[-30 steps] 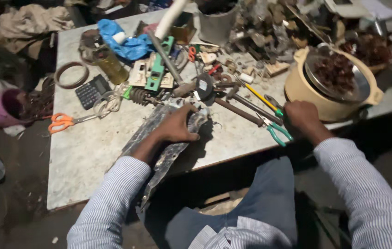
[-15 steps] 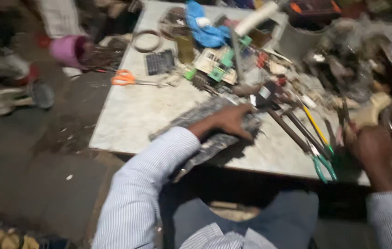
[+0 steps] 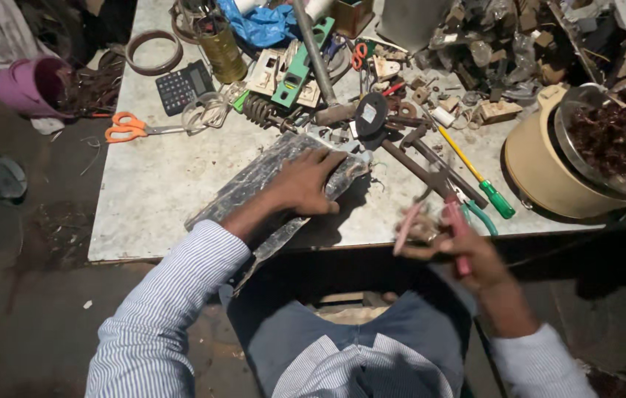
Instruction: The person disassembles a metal electronic casing on a cluttered workbench using pliers and a screwdriver. They remove components, pry open sections, and manipulate wires and internal parts throughout the clip.
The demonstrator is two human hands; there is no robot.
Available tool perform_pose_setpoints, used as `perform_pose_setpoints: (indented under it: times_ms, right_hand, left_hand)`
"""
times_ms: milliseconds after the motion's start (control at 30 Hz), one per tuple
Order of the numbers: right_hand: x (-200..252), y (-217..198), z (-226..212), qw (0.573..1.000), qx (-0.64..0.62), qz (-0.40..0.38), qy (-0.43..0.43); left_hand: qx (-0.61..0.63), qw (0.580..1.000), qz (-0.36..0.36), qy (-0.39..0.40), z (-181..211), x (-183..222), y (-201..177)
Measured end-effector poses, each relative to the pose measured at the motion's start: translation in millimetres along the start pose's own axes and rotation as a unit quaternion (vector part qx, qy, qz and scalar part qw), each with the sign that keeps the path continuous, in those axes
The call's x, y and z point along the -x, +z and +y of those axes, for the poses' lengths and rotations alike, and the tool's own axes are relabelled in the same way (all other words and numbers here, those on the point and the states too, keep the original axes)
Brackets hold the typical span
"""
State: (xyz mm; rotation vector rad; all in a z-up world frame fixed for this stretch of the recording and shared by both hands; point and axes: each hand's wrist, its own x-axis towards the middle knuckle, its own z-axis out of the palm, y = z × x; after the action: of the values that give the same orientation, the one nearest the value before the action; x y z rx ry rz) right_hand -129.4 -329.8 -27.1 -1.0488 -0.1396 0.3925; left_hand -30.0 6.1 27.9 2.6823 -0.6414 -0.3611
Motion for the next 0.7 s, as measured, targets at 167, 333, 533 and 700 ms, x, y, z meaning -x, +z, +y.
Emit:
perform_pose_setpoints:
  times_ms: [167,333,533,700]
  right_hand:
    - [-6,42,36,0.989,-0.040,-0.080,0.118]
    - [-17,31,43,0.964,0.193,-0.045,0.176]
    - [-16,15,37,0.929,0.334,-0.069,0.141]
    - [-18,25,20,0.918,0.385,-0.068,0.071]
  left_hand:
    - [-0.010,1.000,-0.005,-0.002,-6,-3,5]
    - [0.007,0.998,0.039,0.053,-16,-3,10]
    - [0.007,0.997,0.041,0.062,-18,-5,11]
    - [0.002,0.998,0.042,0.051,-14,-4,8]
